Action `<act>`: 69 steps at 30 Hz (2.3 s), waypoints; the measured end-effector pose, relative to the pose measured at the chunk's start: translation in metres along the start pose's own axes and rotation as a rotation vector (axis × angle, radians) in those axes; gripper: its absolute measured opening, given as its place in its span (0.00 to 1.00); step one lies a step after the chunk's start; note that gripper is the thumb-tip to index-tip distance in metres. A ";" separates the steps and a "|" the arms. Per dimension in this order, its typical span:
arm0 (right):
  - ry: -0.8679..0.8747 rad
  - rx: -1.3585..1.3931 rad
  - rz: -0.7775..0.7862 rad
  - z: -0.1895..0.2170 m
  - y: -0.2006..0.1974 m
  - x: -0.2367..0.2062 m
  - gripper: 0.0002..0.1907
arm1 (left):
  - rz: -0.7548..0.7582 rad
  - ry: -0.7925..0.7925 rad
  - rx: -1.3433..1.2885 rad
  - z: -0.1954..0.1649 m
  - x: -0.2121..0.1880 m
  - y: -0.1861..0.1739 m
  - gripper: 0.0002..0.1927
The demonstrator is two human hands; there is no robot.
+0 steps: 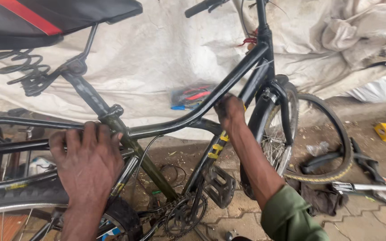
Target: The person works on a bicycle brake cable on the paved ground, using pliers to grip and work the cable end and a hammer to tap a cable fitting. They then move to the bicycle, route the cable along the frame near the handlebars, and sit with the bike across their lap while continuing to manipulate the cable with pliers.
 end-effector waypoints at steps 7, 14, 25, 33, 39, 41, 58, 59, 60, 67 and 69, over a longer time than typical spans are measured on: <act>0.126 0.187 0.119 0.034 0.014 -0.011 0.09 | -0.050 0.012 -0.080 0.008 0.001 -0.004 0.16; 0.124 0.063 0.055 0.019 0.036 -0.064 0.09 | -0.039 0.050 -0.091 0.016 0.005 -0.010 0.18; -0.289 -0.555 -0.144 0.064 0.028 0.006 0.09 | -0.024 0.045 -0.026 0.015 0.006 0.005 0.18; 0.204 0.320 0.296 0.011 0.014 -0.007 0.09 | -0.057 0.039 0.134 0.001 0.011 -0.005 0.18; 0.010 0.111 -0.048 0.017 0.005 -0.017 0.16 | -0.071 0.043 0.292 -0.020 0.014 -0.018 0.18; -0.023 0.051 -0.062 0.032 0.001 -0.007 0.13 | -0.037 0.035 0.346 -0.025 0.015 -0.018 0.17; 0.023 0.051 -0.242 0.020 0.004 -0.019 0.13 | 0.009 0.027 0.529 -0.031 0.022 -0.015 0.12; -0.018 0.029 -0.288 0.033 -0.002 -0.005 0.13 | 0.002 0.049 0.543 -0.033 0.024 -0.017 0.12; -0.053 0.008 -0.331 0.042 -0.007 0.004 0.14 | -0.001 0.069 0.563 -0.033 0.025 -0.018 0.12; 0.040 0.066 -0.057 0.039 0.000 -0.004 0.12 | 0.072 0.013 0.526 -0.031 0.031 -0.025 0.15; 0.111 0.052 -0.008 0.020 0.005 -0.020 0.12 | 0.087 -0.018 0.502 -0.031 0.033 -0.026 0.15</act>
Point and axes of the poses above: each hand's wrist, its own x-axis towards the middle knuckle, its own y-axis out of the palm, z = x × y, the point moved 6 cm from there along x, towards the middle knuckle, and after that the axes turned 10 degrees about -x, right-handed, at the moved point
